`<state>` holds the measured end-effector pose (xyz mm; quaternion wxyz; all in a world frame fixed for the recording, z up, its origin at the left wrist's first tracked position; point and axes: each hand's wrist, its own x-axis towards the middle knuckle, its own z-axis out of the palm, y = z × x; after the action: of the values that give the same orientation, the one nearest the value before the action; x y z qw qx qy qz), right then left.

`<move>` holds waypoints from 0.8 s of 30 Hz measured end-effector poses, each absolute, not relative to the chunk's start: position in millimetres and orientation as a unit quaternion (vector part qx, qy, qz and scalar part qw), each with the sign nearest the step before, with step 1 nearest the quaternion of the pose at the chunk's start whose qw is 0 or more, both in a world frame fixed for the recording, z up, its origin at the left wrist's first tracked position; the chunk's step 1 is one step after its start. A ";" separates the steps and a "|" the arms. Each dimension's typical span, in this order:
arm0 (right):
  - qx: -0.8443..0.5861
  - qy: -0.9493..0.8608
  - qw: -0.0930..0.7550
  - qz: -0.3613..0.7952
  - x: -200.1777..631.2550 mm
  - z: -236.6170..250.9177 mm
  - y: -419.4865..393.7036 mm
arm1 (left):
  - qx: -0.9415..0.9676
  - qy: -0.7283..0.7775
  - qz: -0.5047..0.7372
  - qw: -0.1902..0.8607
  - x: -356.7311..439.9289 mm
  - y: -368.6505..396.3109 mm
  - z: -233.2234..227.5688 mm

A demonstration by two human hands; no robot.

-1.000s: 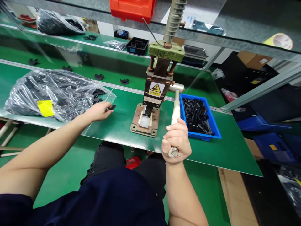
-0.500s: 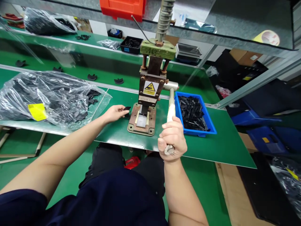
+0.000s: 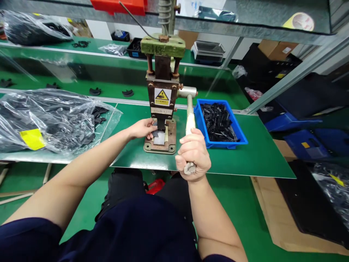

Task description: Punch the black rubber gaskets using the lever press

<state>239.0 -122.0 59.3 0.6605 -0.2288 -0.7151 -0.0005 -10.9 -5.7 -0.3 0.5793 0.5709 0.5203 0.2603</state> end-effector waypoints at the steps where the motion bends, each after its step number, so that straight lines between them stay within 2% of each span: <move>1: -0.225 -0.712 0.666 0.002 238.7 59.1 -121.9 | 0.570 0.518 0.256 0.584 -11.2 -4.1 0.2; 13: -0.228 -0.703 0.674 0.012 237.0 59.2 -122.4 | 0.588 0.544 0.173 0.574 -6.3 14.6 7.2; 24: -0.232 -0.696 0.679 0.010 235.8 57.8 -121.3 | 0.566 0.571 0.146 0.577 -2.3 18.8 8.9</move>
<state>235.8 -121.3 57.8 0.6793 -0.2315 -0.6963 0.0098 -2.3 18.8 8.9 0.5765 0.5663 0.5706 0.1458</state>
